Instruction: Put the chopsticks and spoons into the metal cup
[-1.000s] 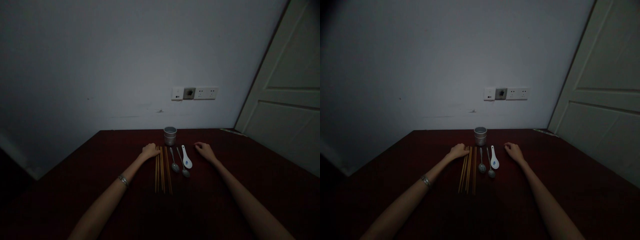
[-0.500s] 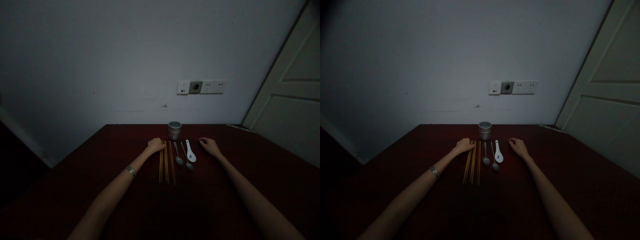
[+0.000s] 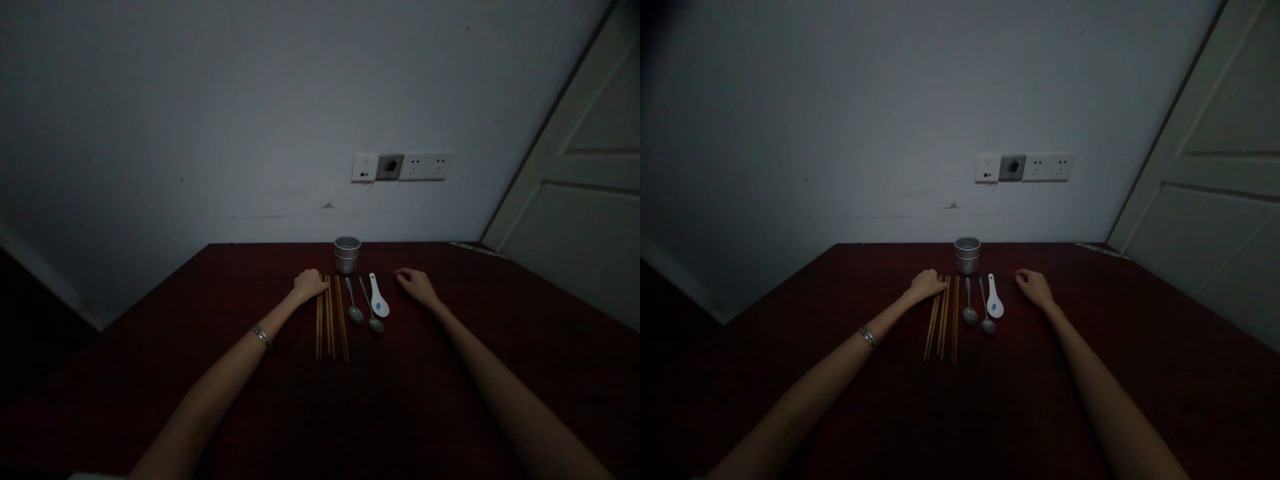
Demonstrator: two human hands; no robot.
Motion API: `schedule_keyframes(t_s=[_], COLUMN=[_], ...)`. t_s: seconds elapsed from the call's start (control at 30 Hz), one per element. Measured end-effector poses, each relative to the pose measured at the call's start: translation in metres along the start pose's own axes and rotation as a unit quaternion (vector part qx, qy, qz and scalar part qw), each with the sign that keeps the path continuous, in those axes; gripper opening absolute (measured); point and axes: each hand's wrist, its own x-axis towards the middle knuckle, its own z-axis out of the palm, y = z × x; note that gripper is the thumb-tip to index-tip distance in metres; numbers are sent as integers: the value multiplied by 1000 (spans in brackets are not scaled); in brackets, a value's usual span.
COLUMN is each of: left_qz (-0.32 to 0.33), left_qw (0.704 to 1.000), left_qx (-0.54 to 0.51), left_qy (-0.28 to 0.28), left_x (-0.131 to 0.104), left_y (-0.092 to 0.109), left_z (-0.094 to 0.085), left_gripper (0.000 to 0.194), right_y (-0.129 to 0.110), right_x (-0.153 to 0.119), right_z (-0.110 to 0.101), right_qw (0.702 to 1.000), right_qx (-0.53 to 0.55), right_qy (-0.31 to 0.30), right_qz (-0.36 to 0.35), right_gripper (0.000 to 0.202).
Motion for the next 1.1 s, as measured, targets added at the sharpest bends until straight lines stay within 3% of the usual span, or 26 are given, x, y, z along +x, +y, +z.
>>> schedule_keyframes(t_s=[0.67,0.8,0.93,1.03,1.1], left_qz=[35,33,50,85,97], left_qw=[999,997,987,972,961], left_qx=[-5,-33,-71,-107,-129], left_qy=[15,58,135,189,223], left_x=[3,3,-1,-14,-27], left_y=[-1,-1,0,5,11], left_z=[-8,-25,-53,-77,-92], left_gripper=[34,34,33,29,27], right_y=[-3,-6,-17,-41,-66], right_x=[0,-1,1,4,5], right_z=[-1,-4,-13,-22,-29], right_qw=[1000,999,992,979,962], right_qx=[3,40,118,189,268], right_qy=[-1,5,25,63,53], right_qz=[0,12,38,30,19], right_gripper=[32,33,36,34,33])
